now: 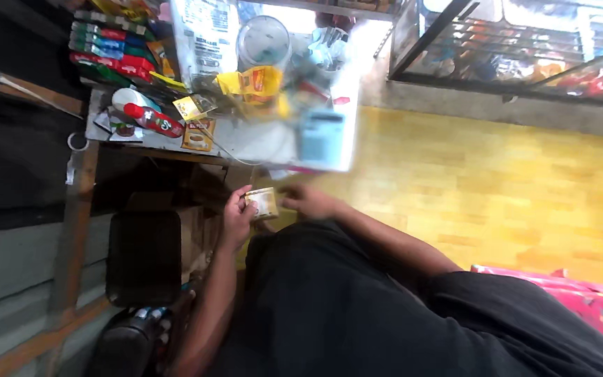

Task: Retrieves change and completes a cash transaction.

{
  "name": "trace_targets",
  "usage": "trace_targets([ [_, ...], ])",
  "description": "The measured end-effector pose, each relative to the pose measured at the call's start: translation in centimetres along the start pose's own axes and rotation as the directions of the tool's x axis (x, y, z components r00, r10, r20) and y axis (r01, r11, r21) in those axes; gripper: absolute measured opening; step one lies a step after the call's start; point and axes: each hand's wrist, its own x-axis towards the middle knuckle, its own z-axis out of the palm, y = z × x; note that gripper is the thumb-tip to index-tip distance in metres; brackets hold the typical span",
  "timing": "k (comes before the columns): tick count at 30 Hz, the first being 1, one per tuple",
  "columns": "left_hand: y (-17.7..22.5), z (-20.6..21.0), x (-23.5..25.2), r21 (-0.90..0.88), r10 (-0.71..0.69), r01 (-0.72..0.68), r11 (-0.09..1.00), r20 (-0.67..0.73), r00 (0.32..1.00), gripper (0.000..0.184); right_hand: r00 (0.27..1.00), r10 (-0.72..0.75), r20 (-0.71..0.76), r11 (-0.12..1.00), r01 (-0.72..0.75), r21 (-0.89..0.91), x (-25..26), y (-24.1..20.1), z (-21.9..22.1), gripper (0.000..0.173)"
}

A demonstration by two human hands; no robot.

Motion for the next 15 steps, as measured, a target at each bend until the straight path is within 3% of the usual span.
trace_targets([
  [3,-0.3,-0.2,-0.3,0.009,-0.01,0.01,1.0,-0.005,1.0,0.052,0.998,-0.03,0.055,0.989,0.021,0.146,1.4,-1.9,2.2,0.027],
  [7,-2.7,-3.3,0.6,-0.051,-0.037,0.036,0.998,-0.018,0.999,0.053,0.998,-0.01,-0.065,0.997,0.015,0.081,2.7,-2.3,3.5,0.018],
  [11,-6.2,-8.9,6.3,-0.297,-0.175,0.108,0.949,-0.209,0.962,0.048,0.984,-0.015,-0.178,0.999,0.024,0.048,2.6,-0.2,3.0,0.021],
  [15,-9.3,-15.5,14.4,-0.496,-0.375,0.17,0.852,-0.35,0.858,0.057,0.933,0.16,-0.323,0.987,-0.157,0.035,1.4,-0.2,4.0,0.024],
])
